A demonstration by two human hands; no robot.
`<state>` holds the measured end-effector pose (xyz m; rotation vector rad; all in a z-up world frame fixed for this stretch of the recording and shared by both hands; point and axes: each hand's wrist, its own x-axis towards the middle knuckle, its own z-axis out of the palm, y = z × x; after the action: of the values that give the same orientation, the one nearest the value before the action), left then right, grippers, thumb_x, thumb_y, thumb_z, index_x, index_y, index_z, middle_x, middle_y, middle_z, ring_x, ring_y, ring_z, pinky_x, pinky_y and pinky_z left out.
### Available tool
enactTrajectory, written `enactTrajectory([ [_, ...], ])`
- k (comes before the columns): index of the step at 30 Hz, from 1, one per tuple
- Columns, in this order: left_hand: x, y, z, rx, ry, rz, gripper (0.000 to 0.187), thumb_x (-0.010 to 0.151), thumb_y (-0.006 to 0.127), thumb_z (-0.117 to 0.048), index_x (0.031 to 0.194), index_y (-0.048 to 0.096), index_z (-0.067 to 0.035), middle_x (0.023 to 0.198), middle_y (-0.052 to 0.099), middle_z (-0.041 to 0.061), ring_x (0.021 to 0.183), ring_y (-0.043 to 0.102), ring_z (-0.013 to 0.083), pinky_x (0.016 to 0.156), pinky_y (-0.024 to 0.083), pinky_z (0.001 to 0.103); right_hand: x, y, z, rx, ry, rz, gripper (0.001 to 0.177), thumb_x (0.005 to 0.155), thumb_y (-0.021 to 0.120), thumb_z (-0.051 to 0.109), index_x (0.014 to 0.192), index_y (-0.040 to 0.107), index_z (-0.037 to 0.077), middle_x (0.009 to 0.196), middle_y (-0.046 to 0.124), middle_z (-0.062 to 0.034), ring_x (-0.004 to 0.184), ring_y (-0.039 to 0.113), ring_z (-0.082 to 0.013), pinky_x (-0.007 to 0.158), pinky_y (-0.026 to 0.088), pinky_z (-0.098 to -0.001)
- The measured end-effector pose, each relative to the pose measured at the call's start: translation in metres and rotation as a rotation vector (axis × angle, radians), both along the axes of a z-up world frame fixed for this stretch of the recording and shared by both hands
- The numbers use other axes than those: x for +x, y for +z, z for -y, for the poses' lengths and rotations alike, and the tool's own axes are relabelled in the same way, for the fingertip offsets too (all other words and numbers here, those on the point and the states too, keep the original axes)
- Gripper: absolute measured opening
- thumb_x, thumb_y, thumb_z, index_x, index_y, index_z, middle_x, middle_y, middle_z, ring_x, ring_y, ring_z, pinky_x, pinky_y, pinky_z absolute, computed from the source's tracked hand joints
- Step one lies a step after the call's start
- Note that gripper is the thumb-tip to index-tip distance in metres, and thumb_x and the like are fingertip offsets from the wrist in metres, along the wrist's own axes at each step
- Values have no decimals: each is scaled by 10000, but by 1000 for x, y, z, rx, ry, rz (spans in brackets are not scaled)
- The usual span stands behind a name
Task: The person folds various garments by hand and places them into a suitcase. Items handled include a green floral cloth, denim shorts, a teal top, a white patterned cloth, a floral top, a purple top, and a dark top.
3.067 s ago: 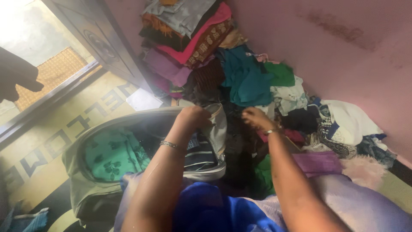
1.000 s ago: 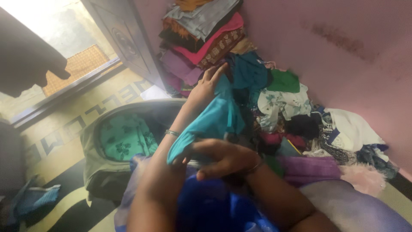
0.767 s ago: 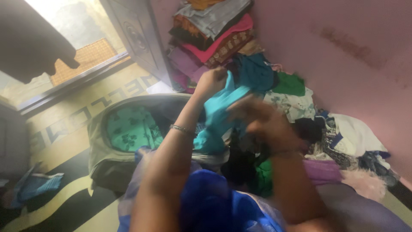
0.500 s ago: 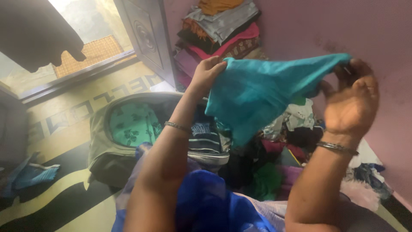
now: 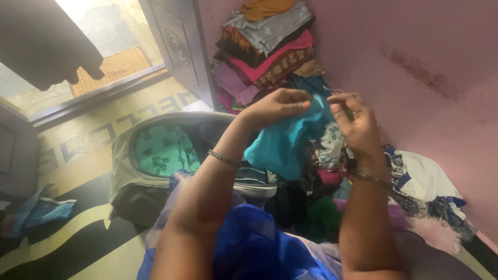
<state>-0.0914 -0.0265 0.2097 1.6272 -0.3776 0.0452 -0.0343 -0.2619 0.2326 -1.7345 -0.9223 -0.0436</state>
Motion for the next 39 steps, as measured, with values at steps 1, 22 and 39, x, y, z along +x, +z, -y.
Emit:
enactTrajectory([
  [1, 0, 0, 2, 21, -55, 4, 480, 982, 671, -349, 1292, 662, 16, 1158, 736, 66, 1079, 655, 143, 995, 511, 308, -2, 1, -4, 4, 29, -51, 309, 1050, 576, 346, 1148, 704, 82, 1157, 693, -55, 1099, 656, -168, 958, 542, -339],
  [22, -9, -13, -68, 144, -111, 1, 263, 872, 618, -267, 860, 652, -7, 831, 614, -10, 829, 564, 98, 764, 457, 256, 27, -20, 13, 38, 191, -431, 563, 1063, 472, 569, 991, 682, 51, 917, 672, -38, 854, 629, -146, 815, 506, -283],
  [39, -6, -14, -60, 148, 41, -29, 271, 841, 641, -324, 832, 664, -54, 767, 567, -38, 720, 509, 72, 611, 393, 259, 33, -28, 12, -210, 370, -380, 348, 800, 796, 402, 957, 733, 98, 891, 697, 8, 912, 650, -133, 895, 498, -322],
])
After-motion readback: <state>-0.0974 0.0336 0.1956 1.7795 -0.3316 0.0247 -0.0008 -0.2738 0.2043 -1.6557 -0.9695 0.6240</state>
